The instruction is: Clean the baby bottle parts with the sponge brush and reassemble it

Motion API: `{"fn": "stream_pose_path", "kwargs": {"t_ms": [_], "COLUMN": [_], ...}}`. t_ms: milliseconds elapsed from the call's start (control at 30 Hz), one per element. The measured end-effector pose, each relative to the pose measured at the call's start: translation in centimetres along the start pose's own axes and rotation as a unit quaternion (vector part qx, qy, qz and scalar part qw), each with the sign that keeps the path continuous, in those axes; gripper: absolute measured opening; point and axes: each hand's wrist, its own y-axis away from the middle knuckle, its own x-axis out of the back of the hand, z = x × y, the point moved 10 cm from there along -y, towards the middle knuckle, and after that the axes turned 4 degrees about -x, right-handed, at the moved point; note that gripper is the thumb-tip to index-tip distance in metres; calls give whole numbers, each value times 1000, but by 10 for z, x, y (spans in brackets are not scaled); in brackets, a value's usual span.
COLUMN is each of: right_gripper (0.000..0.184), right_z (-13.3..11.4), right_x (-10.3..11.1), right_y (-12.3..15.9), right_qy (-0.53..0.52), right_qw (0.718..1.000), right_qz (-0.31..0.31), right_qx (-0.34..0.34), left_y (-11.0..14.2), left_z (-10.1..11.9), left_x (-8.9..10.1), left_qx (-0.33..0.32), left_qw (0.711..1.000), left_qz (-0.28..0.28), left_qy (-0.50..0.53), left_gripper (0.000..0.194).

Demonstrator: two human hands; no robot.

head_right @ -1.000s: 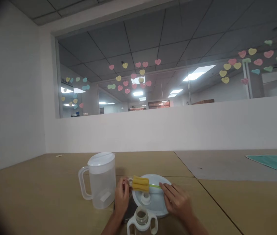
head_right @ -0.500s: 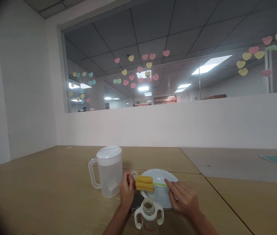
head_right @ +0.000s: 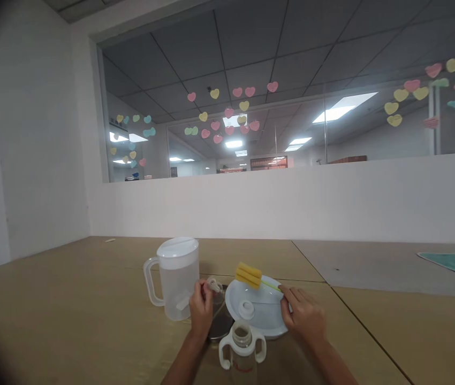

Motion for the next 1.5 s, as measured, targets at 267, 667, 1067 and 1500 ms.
{"fn": "stream_pose_path", "kwargs": {"t_ms": [267, 667, 1067, 1500], "right_gripper": [26, 26, 24, 26], "right_z": [5, 6, 11, 17], "right_x": [-2, -1, -3, -9], "right_y": [2, 0, 4, 6], "right_qy": [25, 49, 51, 52], "right_qw": [999, 998, 998, 996], "right_qz": [-7, -12, -4, -22], "right_qx": [-23, -30, -45, -65], "left_y": [3, 12, 7, 3], "left_z": [-23, -66, -41, -9], "left_x": [7, -16, -5, -20], "left_qx": [105, 277, 154, 23], "left_qw": [983, 930, 984, 989], "left_qz": [80, 82, 64, -52], "left_qy": [126, 226, 65, -137], "left_gripper": [14, 23, 31, 12]}}
